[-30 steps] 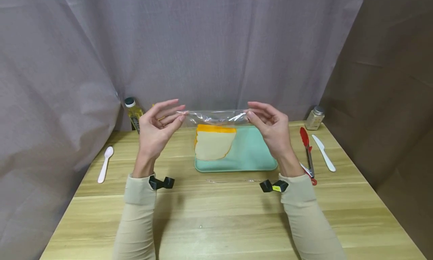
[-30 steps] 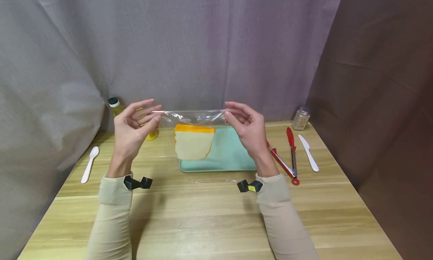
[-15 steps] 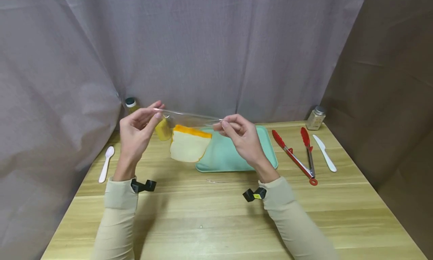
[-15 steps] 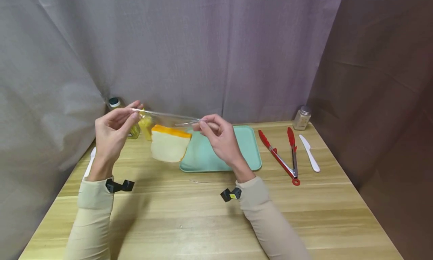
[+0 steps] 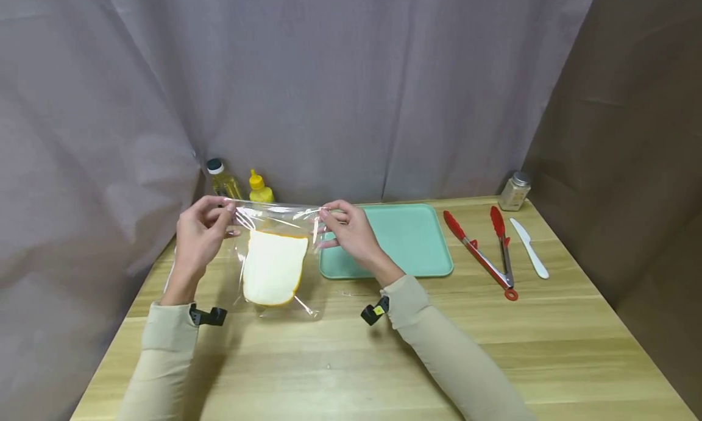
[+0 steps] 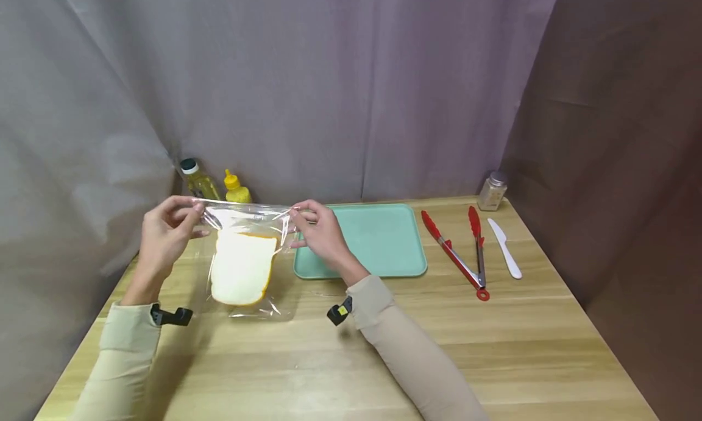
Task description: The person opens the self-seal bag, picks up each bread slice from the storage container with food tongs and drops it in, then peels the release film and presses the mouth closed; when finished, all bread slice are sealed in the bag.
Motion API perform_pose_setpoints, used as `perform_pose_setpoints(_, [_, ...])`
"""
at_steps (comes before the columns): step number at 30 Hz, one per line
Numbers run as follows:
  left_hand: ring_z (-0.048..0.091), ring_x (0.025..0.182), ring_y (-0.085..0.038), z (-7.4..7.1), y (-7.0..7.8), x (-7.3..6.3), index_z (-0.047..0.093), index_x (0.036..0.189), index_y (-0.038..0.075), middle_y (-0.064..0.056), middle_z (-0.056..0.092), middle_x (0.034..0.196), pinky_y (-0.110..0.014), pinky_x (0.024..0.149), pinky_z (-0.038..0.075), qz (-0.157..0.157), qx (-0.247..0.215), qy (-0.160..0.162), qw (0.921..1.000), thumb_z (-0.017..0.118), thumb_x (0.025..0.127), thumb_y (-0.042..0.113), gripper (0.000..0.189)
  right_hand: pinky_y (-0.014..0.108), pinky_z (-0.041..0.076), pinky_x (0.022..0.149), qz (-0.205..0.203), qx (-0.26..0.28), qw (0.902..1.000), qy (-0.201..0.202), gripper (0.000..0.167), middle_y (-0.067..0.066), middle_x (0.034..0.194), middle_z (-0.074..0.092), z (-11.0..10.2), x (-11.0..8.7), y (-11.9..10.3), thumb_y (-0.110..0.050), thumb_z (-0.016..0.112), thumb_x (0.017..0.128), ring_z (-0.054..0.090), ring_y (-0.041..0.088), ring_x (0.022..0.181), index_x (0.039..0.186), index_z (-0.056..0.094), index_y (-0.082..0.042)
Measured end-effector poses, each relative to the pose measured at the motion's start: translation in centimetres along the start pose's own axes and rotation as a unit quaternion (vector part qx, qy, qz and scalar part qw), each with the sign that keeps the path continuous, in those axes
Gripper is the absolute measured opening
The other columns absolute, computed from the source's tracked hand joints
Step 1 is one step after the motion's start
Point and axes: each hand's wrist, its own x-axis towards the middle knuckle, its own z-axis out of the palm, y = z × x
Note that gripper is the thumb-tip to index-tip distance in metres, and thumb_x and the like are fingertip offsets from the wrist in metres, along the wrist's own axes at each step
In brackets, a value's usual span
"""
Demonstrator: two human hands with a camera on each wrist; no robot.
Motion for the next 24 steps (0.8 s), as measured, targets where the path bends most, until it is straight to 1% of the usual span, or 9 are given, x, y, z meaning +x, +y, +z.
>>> perform_pose_setpoints(2, [0.077,0.075,-0.003,-0.6,-1.6,0.3,0.067,0.123,-0.008,0.011,0.082,0.09,-0.027,0.069,0.068,-0.043,0.022,-0.021,0.9986,0.071,0.106,0.015,0.028,0.043,0.07,0.076,0.029,-0.011,0.9995,0.006,0.023,0.03,0.124,0.075,0.2,0.8,1.6,-0.019,0.062,0.112,0.082,0.022,0.094,0.128,0.066,-0.002])
perform_pose_setpoints(4, [0.077,0.077,-0.003,-1.0,-3.3,0.8,0.065,0.127,-0.008,0.01,0.082,0.091,-0.027,0.071,0.068,-0.074,0.035,-0.045,0.9956,0.069,0.107,0.016,0.032,0.044,0.07,0.078,0.046,-0.026,0.9985,0.017,0.025,0.027,0.12,0.077,0.4,1.6,3.0,-0.02,0.062,0.112,0.082,0.027,0.096,0.128,0.067,-0.001])
perform_pose_setpoints(8, [0.077,0.078,-0.002,-1.2,-6.6,2.1,0.059,0.134,-0.011,0.006,0.083,0.094,-0.026,0.073,0.068,-0.123,0.025,-0.084,0.9885,0.066,0.109,0.016,0.037,0.044,0.07,0.081,0.056,-0.066,0.9952,0.047,0.025,0.023,0.114,0.08,0.7,2.6,4.7,-0.017,0.063,0.111,0.082,0.036,0.1,0.128,0.069,0.001])
perform_pose_setpoints(11, [0.078,0.074,-0.002,-1.0,-8.5,2.7,0.055,0.139,-0.014,0.002,0.084,0.094,-0.024,0.072,0.067,-0.152,0.011,-0.096,0.9835,0.064,0.11,0.012,0.04,0.043,0.069,0.087,0.073,-0.108,0.99,0.054,0.029,0.022,0.12,0.08,1.2,3.1,5.1,-0.016,0.063,0.11,0.081,0.036,0.102,0.134,0.067,0.001])
perform_pose_setpoints(13, [0.077,0.071,-0.002,-0.7,-9.3,3.0,0.054,0.142,-0.016,0.0,0.084,0.091,-0.022,0.071,0.066,-0.177,0.004,-0.094,0.9798,0.064,0.109,0.011,0.043,0.044,0.068,0.094,0.089,-0.16,0.9819,0.049,0.039,0.021,0.123,0.079,1.5,3.3,5.2,-0.017,0.063,0.109,0.081,0.034,0.105,0.144,0.061,0.0])
perform_pose_setpoints(15, [0.077,0.071,-0.002,-0.4,-9.8,3.2,0.053,0.142,-0.018,-0.001,0.084,0.088,-0.02,0.071,0.066,-0.204,-0.002,-0.09,0.9748,0.064,0.109,0.008,0.044,0.045,0.064,0.103,0.103,-0.214,0.9705,0.039,0.051,0.019,0.126,0.078,1.9,3.3,5.3,-0.019,0.065,0.107,0.078,0.033,0.112,0.152,0.054,-0.001])
perform_pose_setpoints(18, [0.076,0.067,-0.001,0.0,-10.2,3.3,0.055,0.14,-0.018,0.003,0.081,0.079,-0.018,0.069,0.065,-0.242,0.022,-0.076,0.967,0.067,0.107,0.009,0.045,0.047,0.058,0.111,0.107,-0.279,0.9539,0.027,0.065,0.02,0.126,0.078,2.4,3.3,5.6,-0.022,0.07,0.103,0.074,0.034,0.121,0.158,0.045,0.001])
perform_pose_setpoints(21, [0.072,0.061,0.001,0.1,-10.4,3.5,0.06,0.132,-0.016,0.008,0.076,0.071,-0.016,0.062,0.062,-0.257,0.07,-0.054,0.9623,0.072,0.105,0.014,0.042,0.047,0.058,0.111,0.099,-0.296,0.9496,0.023,0.073,0.02,0.13,0.077,2.8,3.2,6.0,-0.021,0.073,0.101,0.072,0.035,0.126,0.161,0.04,0.002])
perform_pose_setpoints(24, [0.071,0.059,0.002,0.2,-10.6,3.8,0.066,0.124,-0.012,0.01,0.074,0.067,-0.015,0.058,0.06,-0.26,0.097,-0.035,0.9602,0.074,0.104,0.017,0.036,0.047,0.059,0.112,0.095,-0.288,0.9528,0.024,0.079,0.021,0.139,0.073,2.9,3.1,6.1,-0.02,0.073,0.1,0.071,0.035,0.13,0.165,0.033,0.001])
